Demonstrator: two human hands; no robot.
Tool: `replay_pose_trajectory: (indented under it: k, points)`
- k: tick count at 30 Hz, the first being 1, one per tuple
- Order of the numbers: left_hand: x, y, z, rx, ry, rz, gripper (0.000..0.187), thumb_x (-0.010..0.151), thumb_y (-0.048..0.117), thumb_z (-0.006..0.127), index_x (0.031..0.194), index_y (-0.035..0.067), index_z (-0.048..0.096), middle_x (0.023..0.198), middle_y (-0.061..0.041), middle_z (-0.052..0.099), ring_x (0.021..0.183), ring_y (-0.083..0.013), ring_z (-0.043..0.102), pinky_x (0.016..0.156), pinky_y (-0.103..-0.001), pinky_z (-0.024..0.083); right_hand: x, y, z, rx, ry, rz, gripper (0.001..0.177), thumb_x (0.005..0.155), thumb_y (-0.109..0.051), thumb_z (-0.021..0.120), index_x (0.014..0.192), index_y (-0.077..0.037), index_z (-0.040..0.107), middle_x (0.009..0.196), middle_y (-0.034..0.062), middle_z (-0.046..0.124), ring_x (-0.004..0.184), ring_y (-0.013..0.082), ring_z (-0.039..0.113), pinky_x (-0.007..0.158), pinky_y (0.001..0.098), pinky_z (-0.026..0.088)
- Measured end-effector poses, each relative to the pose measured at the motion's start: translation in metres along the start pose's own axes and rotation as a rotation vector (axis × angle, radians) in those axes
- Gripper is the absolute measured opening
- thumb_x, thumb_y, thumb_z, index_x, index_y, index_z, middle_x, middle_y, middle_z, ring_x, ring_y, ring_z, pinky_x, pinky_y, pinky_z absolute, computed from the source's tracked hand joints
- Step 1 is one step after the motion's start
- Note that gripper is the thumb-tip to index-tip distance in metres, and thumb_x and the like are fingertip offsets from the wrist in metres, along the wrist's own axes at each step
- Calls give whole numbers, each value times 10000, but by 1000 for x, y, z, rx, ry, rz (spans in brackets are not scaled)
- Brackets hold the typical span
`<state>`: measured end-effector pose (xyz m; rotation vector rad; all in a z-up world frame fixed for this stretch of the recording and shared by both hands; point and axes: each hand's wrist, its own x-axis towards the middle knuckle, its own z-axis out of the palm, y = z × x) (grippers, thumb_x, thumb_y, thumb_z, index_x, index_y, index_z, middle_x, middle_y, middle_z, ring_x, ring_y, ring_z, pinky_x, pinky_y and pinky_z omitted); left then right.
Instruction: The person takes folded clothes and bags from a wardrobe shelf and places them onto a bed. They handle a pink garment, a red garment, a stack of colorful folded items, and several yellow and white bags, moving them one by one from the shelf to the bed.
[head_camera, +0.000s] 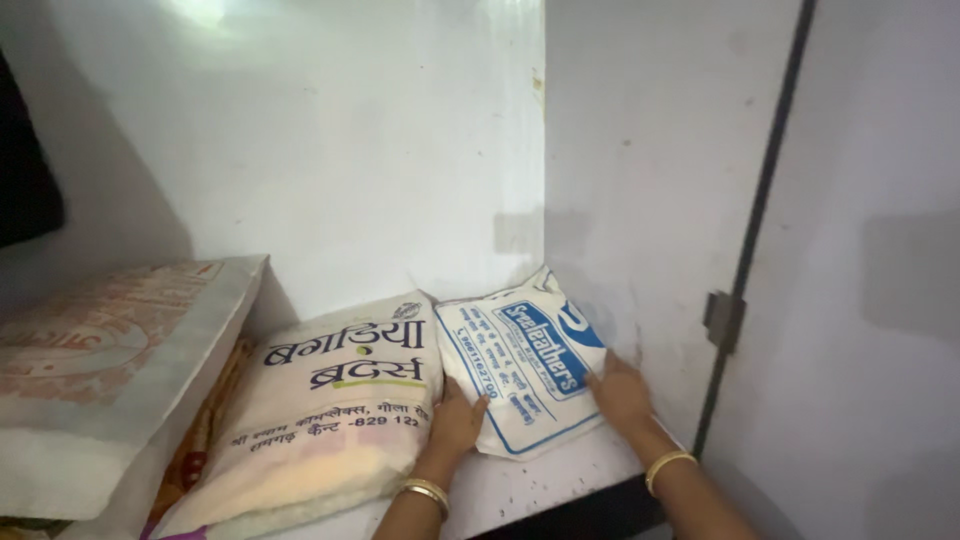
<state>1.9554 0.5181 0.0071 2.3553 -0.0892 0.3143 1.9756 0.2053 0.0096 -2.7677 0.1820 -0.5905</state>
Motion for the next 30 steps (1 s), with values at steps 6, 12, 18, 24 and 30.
replay_pose_trajectory:
  k: [6,12,18,24,30]
  points:
    - [-8,-2,5,74,86,15,860,905,413,687,1469,-113,307,1296,-331,600,1201,-480,589,1066,-474,460,21,-25,-13,-118,-149,125,734,971,-587,566,1420,-10,499,1278,229,657,1209,379,635,1010,468,526]
    - [-15,-6,8,-109,206,66,716,909,343,655,1469,-28,406,1263,-293,649,1173,-486,584,1036,-507,452,22,-13,31,-70,60,176,631,953,-533,581,1356,-50,526,1211,181,685,1091,363,690,907,477,559]
    - [-17,-9,8,-150,244,91,646,907,246,649,1462,-13,442,1251,-303,647,1166,-482,595,1033,-494,469,9,-7,28,29,130,161,473,1000,-395,560,1423,-185,535,1161,165,747,1026,390,722,918,510,553]
    - [-19,-8,2,-227,233,76,669,843,264,749,1385,-1,460,1205,-296,652,1161,-455,601,1016,-478,470,-9,-12,11,244,172,208,528,949,-333,637,1449,-192,544,1179,214,715,1059,441,681,916,531,525]
    - [-5,-23,14,-633,258,31,574,843,321,768,1223,-21,507,1067,-229,732,948,-305,718,836,-386,576,-26,9,20,524,336,64,474,869,-244,752,1292,-44,671,1141,237,726,1037,422,690,891,464,531]
